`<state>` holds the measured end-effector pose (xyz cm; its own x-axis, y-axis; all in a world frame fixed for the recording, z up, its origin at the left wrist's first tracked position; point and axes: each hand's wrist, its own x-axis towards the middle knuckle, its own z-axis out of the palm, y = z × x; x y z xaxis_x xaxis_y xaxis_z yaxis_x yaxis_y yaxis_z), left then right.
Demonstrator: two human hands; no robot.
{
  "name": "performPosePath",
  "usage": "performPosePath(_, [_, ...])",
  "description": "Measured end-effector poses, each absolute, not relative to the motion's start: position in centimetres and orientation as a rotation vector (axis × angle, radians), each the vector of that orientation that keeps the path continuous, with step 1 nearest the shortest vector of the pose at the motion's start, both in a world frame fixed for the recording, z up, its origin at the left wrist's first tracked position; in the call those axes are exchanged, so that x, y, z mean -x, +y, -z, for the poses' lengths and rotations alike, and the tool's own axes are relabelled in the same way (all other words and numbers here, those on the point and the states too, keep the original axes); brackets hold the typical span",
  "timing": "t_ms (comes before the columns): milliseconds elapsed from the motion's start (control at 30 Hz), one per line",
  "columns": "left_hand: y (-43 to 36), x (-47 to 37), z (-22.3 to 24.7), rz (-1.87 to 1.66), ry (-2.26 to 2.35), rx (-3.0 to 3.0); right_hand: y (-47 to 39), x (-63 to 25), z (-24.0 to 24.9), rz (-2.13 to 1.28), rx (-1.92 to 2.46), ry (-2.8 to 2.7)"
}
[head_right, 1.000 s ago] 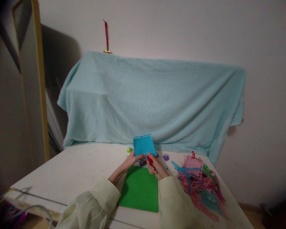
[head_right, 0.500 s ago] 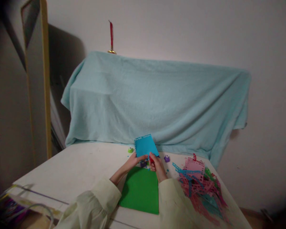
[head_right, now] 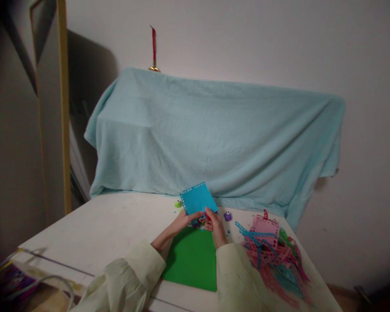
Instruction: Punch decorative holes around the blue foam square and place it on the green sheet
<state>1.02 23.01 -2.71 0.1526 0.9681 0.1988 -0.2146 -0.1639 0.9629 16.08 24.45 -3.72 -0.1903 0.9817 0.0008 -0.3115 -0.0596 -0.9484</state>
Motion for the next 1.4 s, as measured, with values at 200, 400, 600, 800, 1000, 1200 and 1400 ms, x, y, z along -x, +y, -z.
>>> performPosePath(200, [22.9, -0.9, 2.5, -1.281, 0.859, -1.26, 24.6, -16.1, 3.9, -1.507, 0.904, -1.091])
performPosePath(400, [23.0, -1.0, 2.9, -1.267, 0.832, -1.301, 23.9, -15.9, 3.5, -1.433, 0.866, -1.082])
performPosePath(600, [22.4, -1.1, 1.9, -1.255, 0.79, -1.239, 22.7, -15.3, 2.8, -1.351, 0.866, -1.034])
performPosePath(800, [21.8, -1.2, 0.9, -1.263, 0.706, -1.214, 22.7, -15.2, 2.6, -1.339, 0.833, -1.024])
performPosePath(1000, [22.1, -1.1, 1.4, -1.258, 0.737, -1.237, 23.1, -15.4, 2.9, -1.327, 0.868, -1.084])
performPosePath(1200, [22.7, -1.0, 2.3, -1.246, 0.858, -1.278, 23.3, -15.7, 3.2, -1.255, 0.952, -1.161])
performPosePath(1400, [22.7, -0.8, 2.2, -1.263, 0.898, -1.333, 22.8, -15.6, 2.6, -1.248, 0.939, -1.276])
